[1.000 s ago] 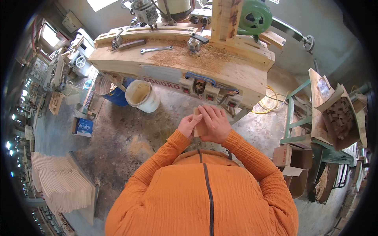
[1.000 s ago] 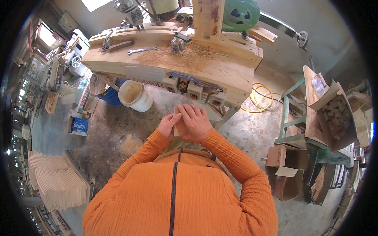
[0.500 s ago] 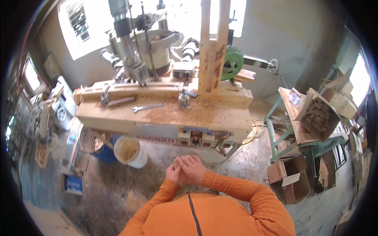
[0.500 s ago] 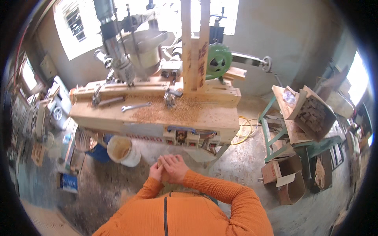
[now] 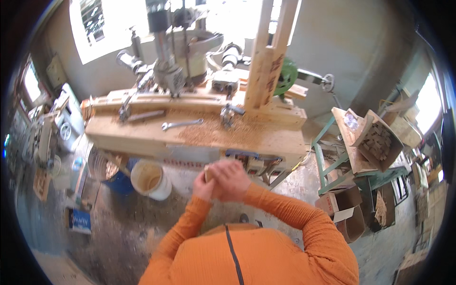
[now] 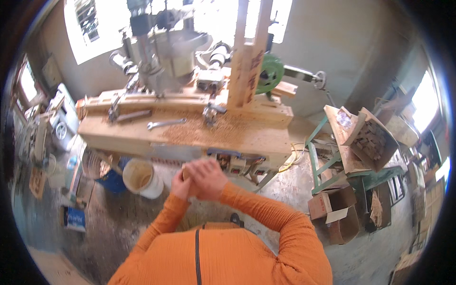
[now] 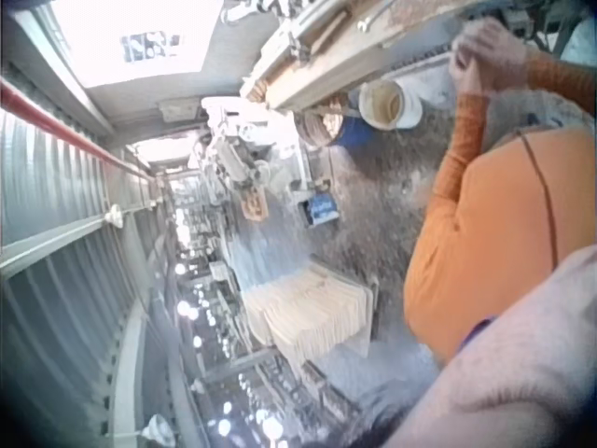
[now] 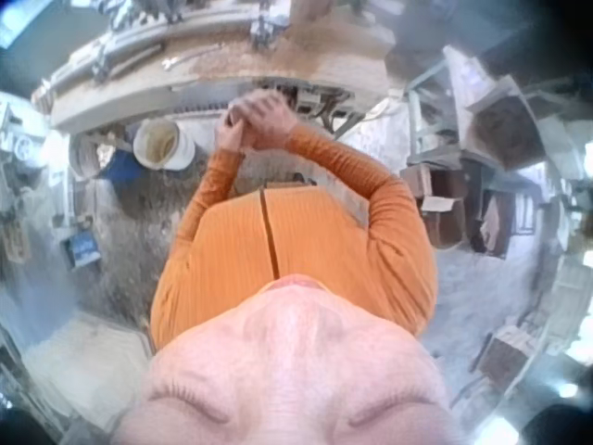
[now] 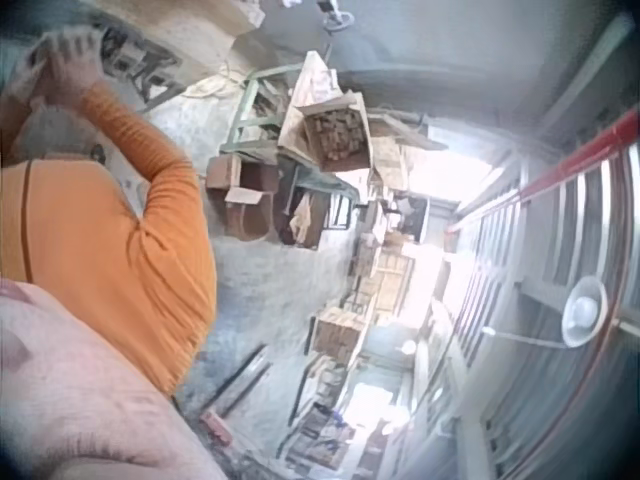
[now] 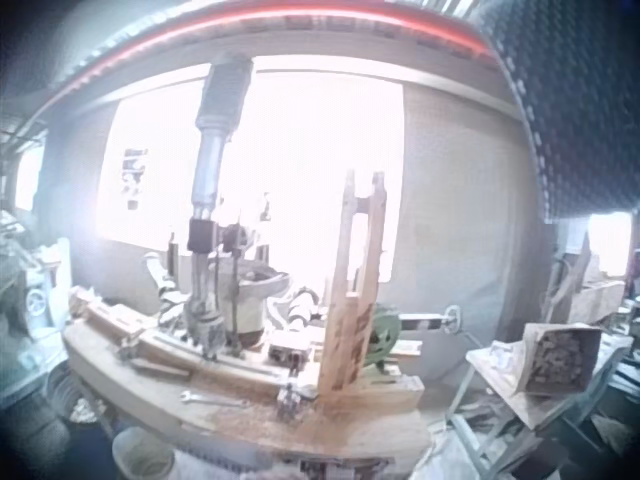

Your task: The person sweeps sawdust and small wooden blocks into a dustpan and then into a bucket. They then pick up small wooden blocks from the floor and place them into a cardboard box. Finally, they place the blocks into a machine one by one.

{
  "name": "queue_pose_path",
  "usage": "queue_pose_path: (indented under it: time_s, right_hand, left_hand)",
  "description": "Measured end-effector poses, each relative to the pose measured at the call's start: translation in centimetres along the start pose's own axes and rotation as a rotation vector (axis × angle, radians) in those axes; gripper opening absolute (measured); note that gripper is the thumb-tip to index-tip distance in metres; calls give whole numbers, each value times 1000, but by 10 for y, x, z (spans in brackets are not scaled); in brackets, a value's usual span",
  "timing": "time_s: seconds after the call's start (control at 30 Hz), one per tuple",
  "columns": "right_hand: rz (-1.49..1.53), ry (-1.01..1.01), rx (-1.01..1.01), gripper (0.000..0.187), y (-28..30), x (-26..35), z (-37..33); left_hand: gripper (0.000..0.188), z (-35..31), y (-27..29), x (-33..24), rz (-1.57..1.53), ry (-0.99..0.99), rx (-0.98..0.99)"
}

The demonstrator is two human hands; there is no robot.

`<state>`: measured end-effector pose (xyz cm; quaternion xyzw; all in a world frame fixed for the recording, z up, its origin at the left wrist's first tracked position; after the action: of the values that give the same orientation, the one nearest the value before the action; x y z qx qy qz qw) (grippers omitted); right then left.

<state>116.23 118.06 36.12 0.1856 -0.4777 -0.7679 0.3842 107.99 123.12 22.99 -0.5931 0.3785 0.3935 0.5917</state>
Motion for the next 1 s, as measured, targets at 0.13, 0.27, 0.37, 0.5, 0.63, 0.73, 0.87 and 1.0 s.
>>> queue_pose_path:
  time_s: [0.13, 0.27, 0.37, 0.5, 0.63, 0.73, 0.87, 1.0]
  right_hand:
    - [-4, -21, -179, 90, 40, -18, 11]
    - [-18, 24, -199, 93, 43, -14, 24]
    - [-30, 45, -196, 91, 37, -13, 21]
    - [-10, 20, -176, 90, 27, -15, 10]
    - [8, -15, -137, 90, 22, -6, 9]
    - [-7, -38, -103, 92, 17, -8, 3]
    - [-10, -16, -164, 89, 21, 2, 4]
    - [-43, -14, -165, 84, 19, 10, 6]
  left_hand:
    - [29, 1, -43, -67, 204, -110, 99]
    - [27, 0, -35, -83, 339, -196, 44]
    - [27, -4, -34, -83, 238, -230, 6]
    - [29, -8, -36, -57, 101, -119, 62]
    - [29, -9, -21, -40, 137, -91, 38]
    - [27, -15, -27, -39, 75, -64, 23]
    - [26, -20, -23, -39, 35, -54, 23]
    - [26, -23, -15, -39, 86, -78, 18]
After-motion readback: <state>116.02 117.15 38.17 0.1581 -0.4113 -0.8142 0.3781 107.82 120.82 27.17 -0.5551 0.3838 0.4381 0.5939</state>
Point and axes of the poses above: each hand's wrist, its own z-axis towards the middle knuckle, its own y-axis out of the back of the hand, x = y × z, the point moved 10 cm from there along z, towards the middle knuckle, and after that the axes turned 3 degrees about -z, right-handed, at the moved point
